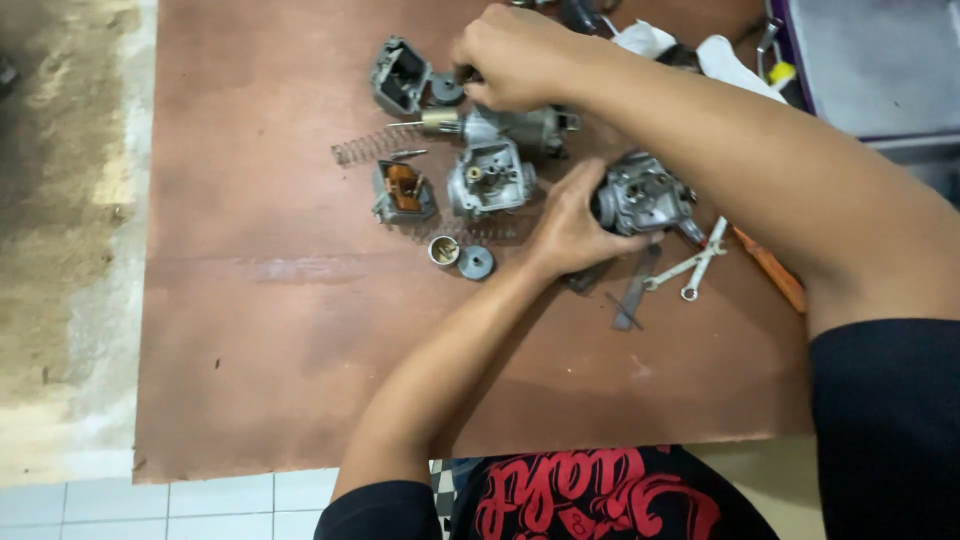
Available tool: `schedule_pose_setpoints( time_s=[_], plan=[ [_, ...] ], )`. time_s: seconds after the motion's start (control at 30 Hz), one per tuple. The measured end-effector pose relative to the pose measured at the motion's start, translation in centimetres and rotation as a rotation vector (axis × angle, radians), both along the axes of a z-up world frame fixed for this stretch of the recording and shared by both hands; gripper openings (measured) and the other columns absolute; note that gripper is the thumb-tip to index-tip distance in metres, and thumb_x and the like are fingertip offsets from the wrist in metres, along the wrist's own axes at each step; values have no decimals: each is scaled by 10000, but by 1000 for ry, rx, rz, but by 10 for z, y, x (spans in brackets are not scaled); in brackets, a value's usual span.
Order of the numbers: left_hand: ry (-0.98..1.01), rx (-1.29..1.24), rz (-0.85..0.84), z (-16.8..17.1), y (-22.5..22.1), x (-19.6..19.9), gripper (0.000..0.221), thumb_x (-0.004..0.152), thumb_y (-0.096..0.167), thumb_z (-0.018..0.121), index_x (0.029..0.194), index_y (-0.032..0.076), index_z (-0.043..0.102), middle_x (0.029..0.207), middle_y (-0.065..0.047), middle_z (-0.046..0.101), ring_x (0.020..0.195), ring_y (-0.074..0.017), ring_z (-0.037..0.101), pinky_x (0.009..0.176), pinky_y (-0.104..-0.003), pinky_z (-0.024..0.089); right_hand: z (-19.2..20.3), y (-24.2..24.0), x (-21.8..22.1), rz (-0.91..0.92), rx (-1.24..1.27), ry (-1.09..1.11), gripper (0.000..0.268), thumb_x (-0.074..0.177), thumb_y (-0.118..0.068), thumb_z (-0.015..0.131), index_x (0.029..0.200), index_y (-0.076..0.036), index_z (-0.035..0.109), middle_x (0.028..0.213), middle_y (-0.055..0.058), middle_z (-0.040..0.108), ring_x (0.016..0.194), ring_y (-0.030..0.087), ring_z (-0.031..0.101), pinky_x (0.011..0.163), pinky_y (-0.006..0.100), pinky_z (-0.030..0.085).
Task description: Dismantling and examining various components of multiple carburetors on a workbench.
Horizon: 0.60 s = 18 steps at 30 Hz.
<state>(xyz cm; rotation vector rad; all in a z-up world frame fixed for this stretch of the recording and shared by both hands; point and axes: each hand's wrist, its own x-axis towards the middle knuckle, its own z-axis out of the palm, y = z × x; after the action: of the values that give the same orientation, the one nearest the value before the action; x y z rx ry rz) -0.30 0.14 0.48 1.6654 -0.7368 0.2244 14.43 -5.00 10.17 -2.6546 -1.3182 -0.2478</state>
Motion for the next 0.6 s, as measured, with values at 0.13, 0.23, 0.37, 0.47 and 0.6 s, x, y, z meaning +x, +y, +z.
schedule_pose_setpoints(
  time_s=[0.13, 0.23, 0.37, 0.47, 0.6],
  plan=[
    [38, 4, -39, -23, -9, 6, 948, 624, 314, 986, 1396, 35, 512, 1343, -155, 651, 1245, -315, 666, 1159, -462, 532, -28, 31, 33, -16, -13, -10, 148, 760, -32, 706, 884, 21, 768, 736, 189, 713, 508, 385, 615, 523, 467, 529],
    [21, -52, -48, -23, -10, 5, 1016, 616, 272, 992, 1446, -1, 475, 1420, -186, 616, 1313, -331, 641, 1198, -439, 503, -34, 45, 44, -22, 65, 180, 233, 840, 9, 669, 1040, 29, 786, 755, 148, 743, 470, 276, 623, 453, 397, 517],
    [55, -11, -70, -19, -7, 5, 1030, 621, 302, 975, 1459, -1, 457, 1442, -197, 597, 1342, -349, 616, 1192, -440, 494, -22, 56, 35, -189, 69, 362, 279, 933, 23, 619, 1199, 58, 697, 832, 188, 738, 473, 271, 675, 401, 380, 569],
    [49, 8, -51, -17, -6, 4, 965, 609, 305, 977, 1401, 14, 507, 1359, -176, 639, 1266, -326, 650, 1153, -428, 510, -20, 47, 33, -218, 91, 392, 323, 949, 11, 594, 1259, 41, 678, 995, 188, 760, 544, 263, 725, 426, 339, 601],
    [49, -25, -75, -8, -3, 4, 869, 620, 262, 976, 1346, 58, 544, 1213, -116, 678, 1116, -275, 694, 1047, -420, 569, -4, 15, 12, -160, 146, 336, 287, 999, -38, 564, 1254, 45, 665, 1012, 168, 761, 644, 276, 735, 503, 377, 602]
  ],
)
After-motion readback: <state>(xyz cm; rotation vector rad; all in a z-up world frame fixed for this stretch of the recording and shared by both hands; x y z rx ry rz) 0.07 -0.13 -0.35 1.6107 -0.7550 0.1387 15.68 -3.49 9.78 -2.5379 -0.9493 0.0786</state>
